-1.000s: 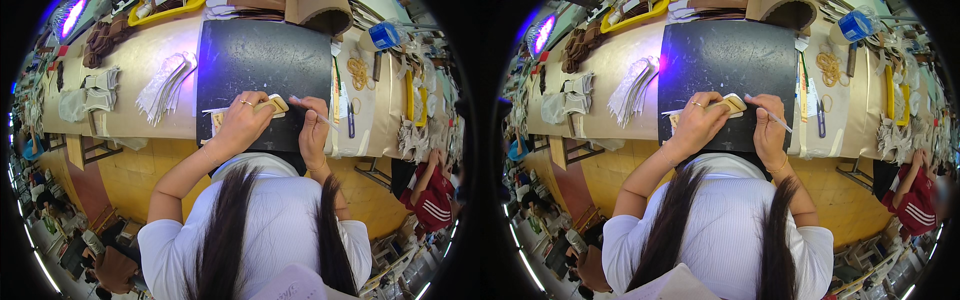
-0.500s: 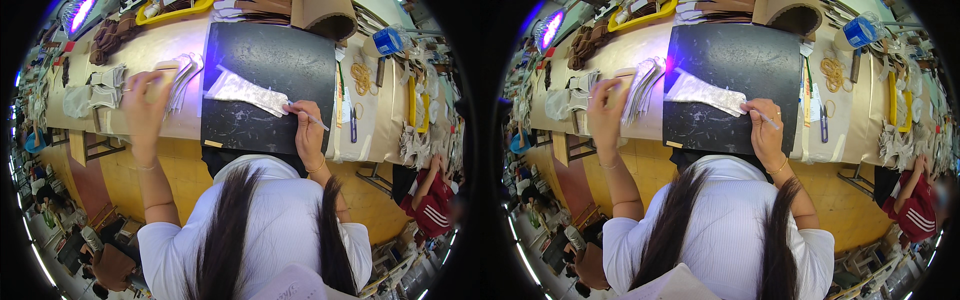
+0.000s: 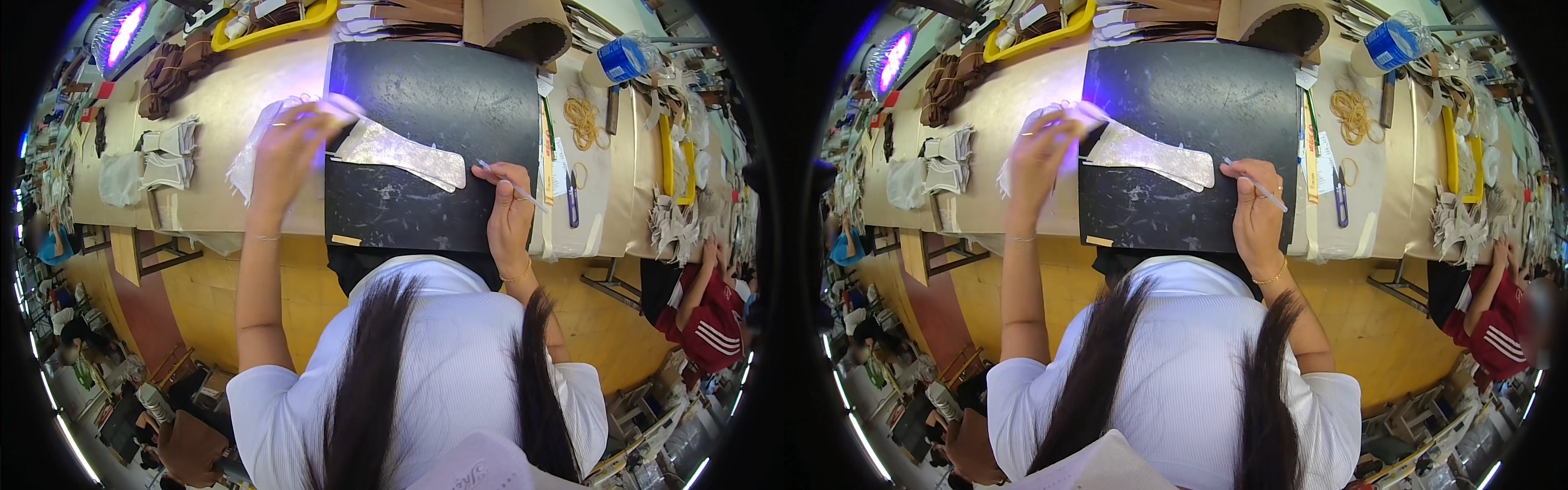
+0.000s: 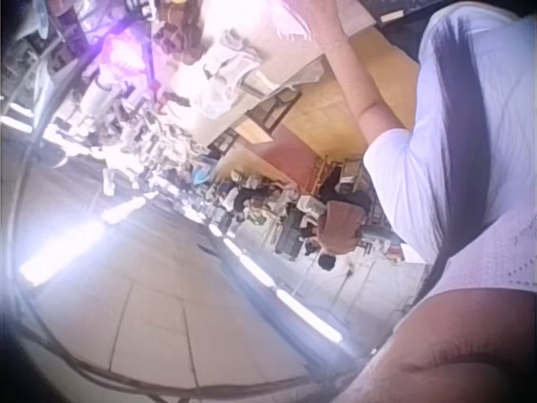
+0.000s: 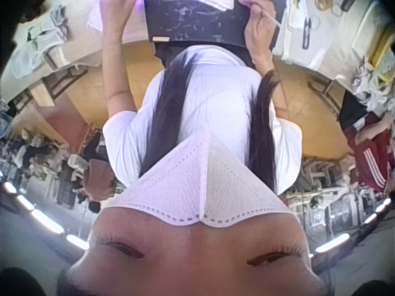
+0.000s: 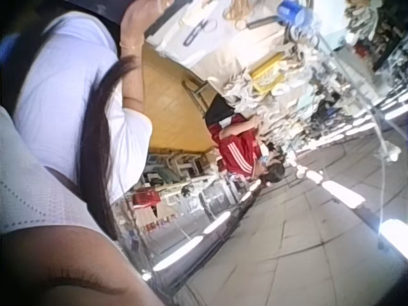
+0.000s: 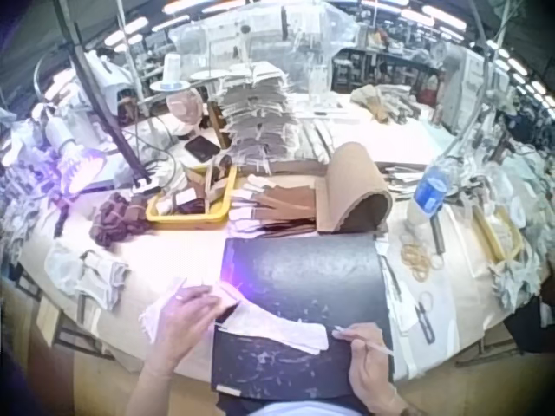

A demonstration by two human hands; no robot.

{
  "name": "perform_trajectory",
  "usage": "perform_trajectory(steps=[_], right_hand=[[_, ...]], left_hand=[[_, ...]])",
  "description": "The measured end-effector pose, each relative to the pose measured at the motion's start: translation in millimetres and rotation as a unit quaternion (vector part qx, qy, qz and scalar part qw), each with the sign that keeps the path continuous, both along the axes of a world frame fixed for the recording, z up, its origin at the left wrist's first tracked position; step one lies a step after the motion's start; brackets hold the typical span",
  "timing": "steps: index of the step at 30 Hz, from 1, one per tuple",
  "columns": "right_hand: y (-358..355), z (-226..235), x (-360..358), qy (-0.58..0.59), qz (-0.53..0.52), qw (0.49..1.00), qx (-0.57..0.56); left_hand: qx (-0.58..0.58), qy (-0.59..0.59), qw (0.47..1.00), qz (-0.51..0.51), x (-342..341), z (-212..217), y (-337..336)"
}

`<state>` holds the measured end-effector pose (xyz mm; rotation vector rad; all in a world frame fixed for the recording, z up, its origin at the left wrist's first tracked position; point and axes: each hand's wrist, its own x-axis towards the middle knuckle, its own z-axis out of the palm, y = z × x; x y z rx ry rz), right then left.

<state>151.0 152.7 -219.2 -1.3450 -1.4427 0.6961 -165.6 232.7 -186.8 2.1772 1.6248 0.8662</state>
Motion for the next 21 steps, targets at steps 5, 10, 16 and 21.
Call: perform_trajectory(steps=[5, 10, 16, 21], right_hand=[[4, 2, -6, 0.043, 0.016, 0.999, -0.029], [12, 8, -8, 0.044, 0.087, 0.993, -0.063], [13, 10, -14, 0.113, 0.099, 0.984, -0.098], [16, 14, -13, 0.103, 0.099, 0.987, -0.075]], left_hand=[[0.022, 0.009, 0.979, -0.204, 53, -10, 1], [-0.042, 0.065, 0.981, -0.178, 53, 8, -31], [-0.001, 0.047, 0.987, -0.157, 70, 4, -57], [0.04, 0.047, 0.985, -0.16, 92, -9, -54]])
